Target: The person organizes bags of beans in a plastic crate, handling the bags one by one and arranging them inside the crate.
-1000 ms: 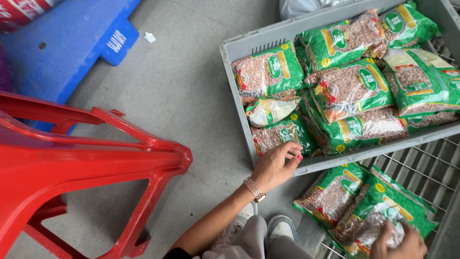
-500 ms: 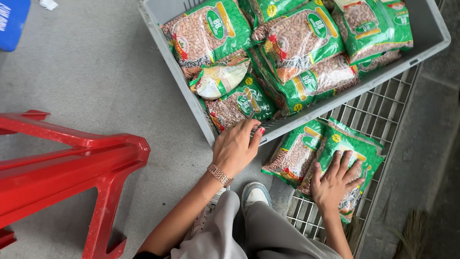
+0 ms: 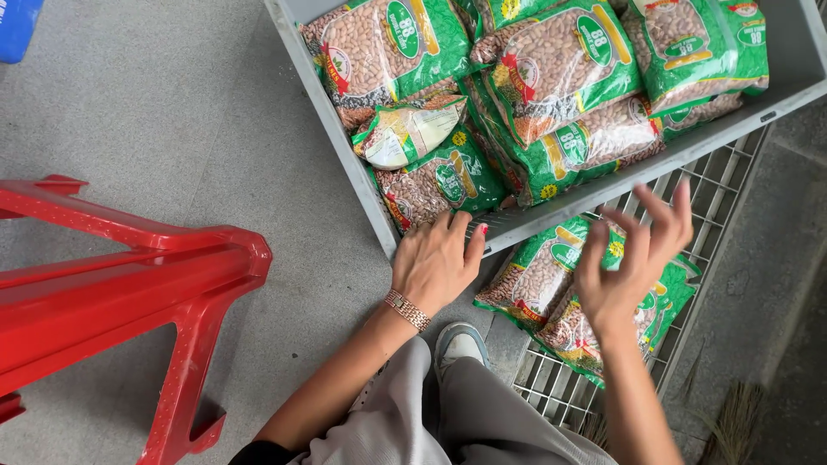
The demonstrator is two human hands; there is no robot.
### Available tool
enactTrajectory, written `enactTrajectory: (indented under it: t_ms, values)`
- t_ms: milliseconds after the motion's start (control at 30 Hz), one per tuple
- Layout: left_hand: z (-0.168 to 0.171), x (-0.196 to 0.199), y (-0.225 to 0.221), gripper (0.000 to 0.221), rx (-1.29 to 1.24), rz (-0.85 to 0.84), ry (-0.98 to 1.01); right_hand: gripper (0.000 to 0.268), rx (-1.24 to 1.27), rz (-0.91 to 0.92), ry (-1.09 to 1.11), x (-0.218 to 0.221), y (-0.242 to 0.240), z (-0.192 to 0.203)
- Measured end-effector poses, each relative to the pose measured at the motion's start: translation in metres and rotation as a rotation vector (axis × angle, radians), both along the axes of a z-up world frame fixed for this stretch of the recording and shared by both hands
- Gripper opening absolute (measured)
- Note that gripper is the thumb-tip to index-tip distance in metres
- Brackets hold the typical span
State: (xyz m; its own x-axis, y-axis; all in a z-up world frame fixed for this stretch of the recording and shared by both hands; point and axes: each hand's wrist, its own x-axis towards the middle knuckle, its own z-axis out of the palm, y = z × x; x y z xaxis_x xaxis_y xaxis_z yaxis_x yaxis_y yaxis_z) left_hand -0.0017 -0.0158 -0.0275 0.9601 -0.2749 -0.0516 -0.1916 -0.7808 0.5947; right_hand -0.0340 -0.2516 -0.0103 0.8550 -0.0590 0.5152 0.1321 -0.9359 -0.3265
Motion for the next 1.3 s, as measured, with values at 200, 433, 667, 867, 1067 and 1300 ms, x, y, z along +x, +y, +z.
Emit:
enactTrajectory:
  t_ms: [200,433,667,867,1067,1300]
  values:
    - [0.001,0.001,0.003,0.032,-0.073,0.035,-0.045,0.010,-0.153,0.509,0.033,0.127,0.051,0.063]
    - [0.002,-0.001,0.008,0.030,-0.198,0.056,-0.075,0.025,-1.219,0.865,0.241,0.256,0.084,0.042]
    - [0.004,0.000,0.011,0.028,-0.221,0.085,-0.087,0.069,-0.850,0.636,0.621,0.330,0.138,-0.037]
    - [-0.003,0.000,0.008,0.025,-0.262,0.068,-0.096,0.134,-1.012,0.468,0.533,0.316,0.127,-0.084]
    - [-0.003,-0.002,0.008,0.024,-0.237,0.055,-0.084,0.133,-0.775,0.502,0.316,0.304,0.119,-0.087]
    - [-0.004,-0.003,0.007,0.024,-0.242,0.059,-0.108,0.099,-0.722,0.508,0.226,0.300,0.106,-0.098]
